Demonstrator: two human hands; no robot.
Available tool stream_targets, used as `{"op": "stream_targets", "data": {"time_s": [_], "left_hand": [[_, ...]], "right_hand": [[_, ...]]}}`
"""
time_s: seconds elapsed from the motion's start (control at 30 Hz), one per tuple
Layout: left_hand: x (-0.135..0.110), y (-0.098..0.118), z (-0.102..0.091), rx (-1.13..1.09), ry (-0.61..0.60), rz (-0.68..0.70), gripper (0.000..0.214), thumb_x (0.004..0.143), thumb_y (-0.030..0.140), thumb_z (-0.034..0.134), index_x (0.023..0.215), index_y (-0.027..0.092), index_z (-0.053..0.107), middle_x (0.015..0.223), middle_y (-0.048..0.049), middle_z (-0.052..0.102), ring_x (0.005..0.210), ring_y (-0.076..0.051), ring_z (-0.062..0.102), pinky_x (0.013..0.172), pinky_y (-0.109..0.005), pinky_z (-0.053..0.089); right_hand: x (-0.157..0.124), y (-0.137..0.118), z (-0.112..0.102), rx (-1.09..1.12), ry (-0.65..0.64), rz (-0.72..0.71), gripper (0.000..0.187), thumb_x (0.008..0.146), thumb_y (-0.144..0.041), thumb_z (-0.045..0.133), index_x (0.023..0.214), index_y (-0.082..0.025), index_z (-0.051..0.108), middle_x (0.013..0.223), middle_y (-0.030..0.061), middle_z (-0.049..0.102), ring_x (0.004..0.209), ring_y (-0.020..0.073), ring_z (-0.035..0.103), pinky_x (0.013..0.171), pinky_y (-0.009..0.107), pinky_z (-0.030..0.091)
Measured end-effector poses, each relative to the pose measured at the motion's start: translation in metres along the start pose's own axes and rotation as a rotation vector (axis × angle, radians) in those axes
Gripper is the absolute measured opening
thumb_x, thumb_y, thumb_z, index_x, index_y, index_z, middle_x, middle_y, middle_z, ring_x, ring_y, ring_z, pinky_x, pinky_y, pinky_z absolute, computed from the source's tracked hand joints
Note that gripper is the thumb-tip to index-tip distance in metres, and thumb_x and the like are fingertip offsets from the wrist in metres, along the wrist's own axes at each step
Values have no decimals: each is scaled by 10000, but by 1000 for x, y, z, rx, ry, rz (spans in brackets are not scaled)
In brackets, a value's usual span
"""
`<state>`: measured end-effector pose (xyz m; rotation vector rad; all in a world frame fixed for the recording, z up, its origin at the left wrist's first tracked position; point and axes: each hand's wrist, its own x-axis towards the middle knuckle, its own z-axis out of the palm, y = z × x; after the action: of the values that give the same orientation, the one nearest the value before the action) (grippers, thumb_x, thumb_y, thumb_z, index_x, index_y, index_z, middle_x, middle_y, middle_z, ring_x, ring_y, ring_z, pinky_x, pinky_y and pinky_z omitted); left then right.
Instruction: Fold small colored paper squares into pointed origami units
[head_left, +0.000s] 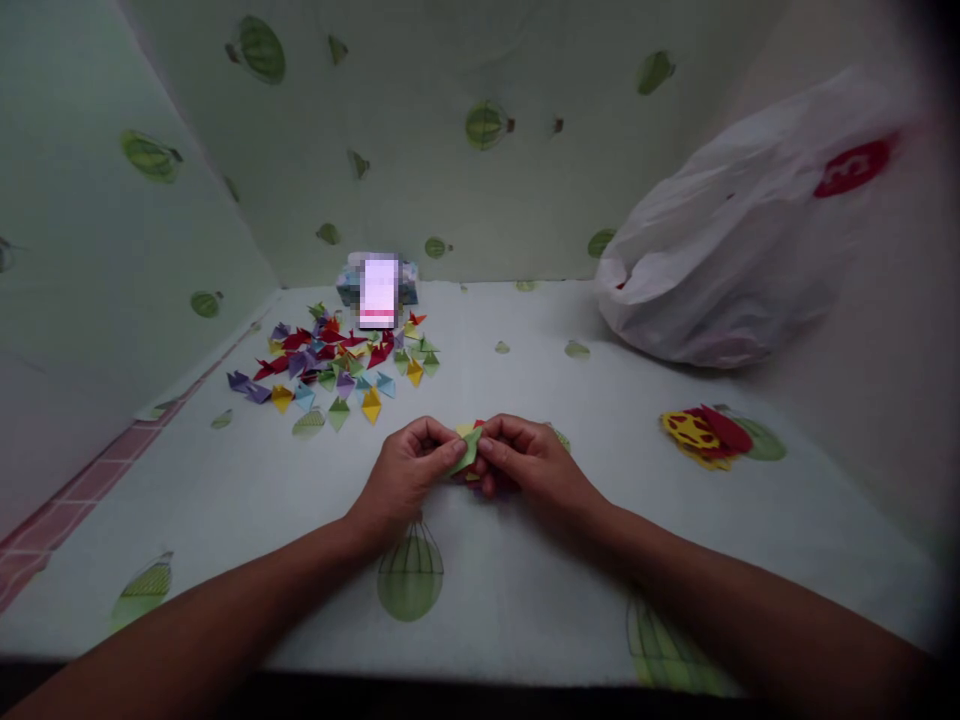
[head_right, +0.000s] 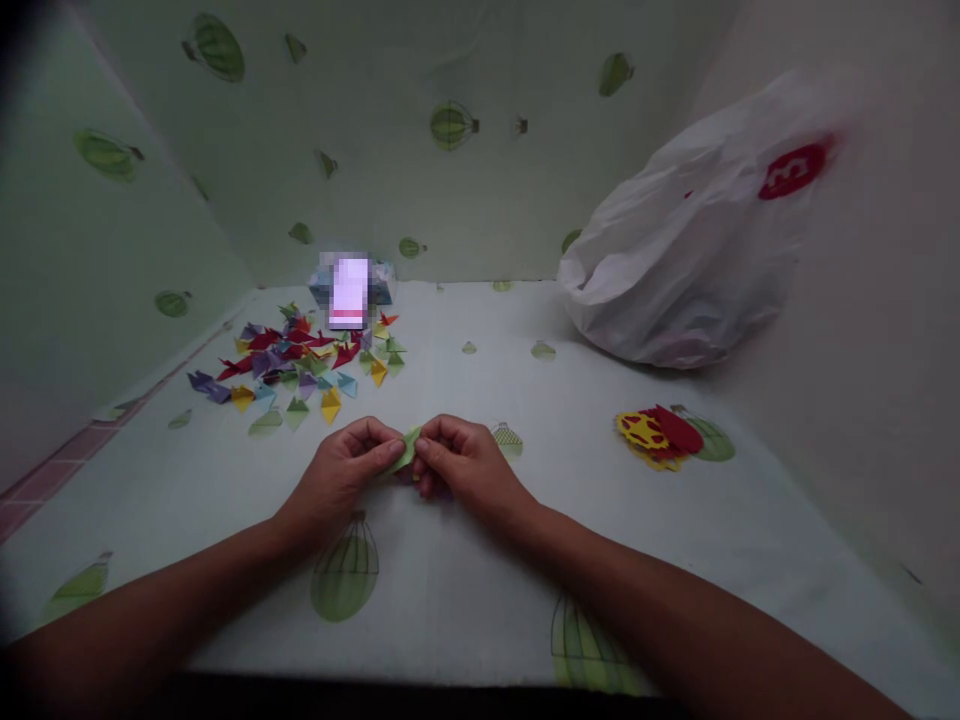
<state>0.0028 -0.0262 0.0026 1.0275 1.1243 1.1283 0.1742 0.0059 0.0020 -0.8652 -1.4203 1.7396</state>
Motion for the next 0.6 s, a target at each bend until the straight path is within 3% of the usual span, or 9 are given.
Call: {"op": "stream_targets", "data": {"time_s": [0.37,0.6], "left_hand": [[-1,3,1,40,-11,-3,227,768,321,754,749,157,598,707,-3,658,670,-126,602,652,-254,466],[0,0,-2,37,-88,7,226,800,335,732,767,163,589,738,-11,660,699,-137,602,690,-271,462]], "right_hand": [[-2,-2,1,-70,32,-8,256,823,-389,648,719,-180,543,628,-24,619,492,89,564,509,235,438],[-4,-5,3,-123,57,-15,244,833,-353,626,697,-183,517,604,-26,613,487,87,553,502,228,432]]}}
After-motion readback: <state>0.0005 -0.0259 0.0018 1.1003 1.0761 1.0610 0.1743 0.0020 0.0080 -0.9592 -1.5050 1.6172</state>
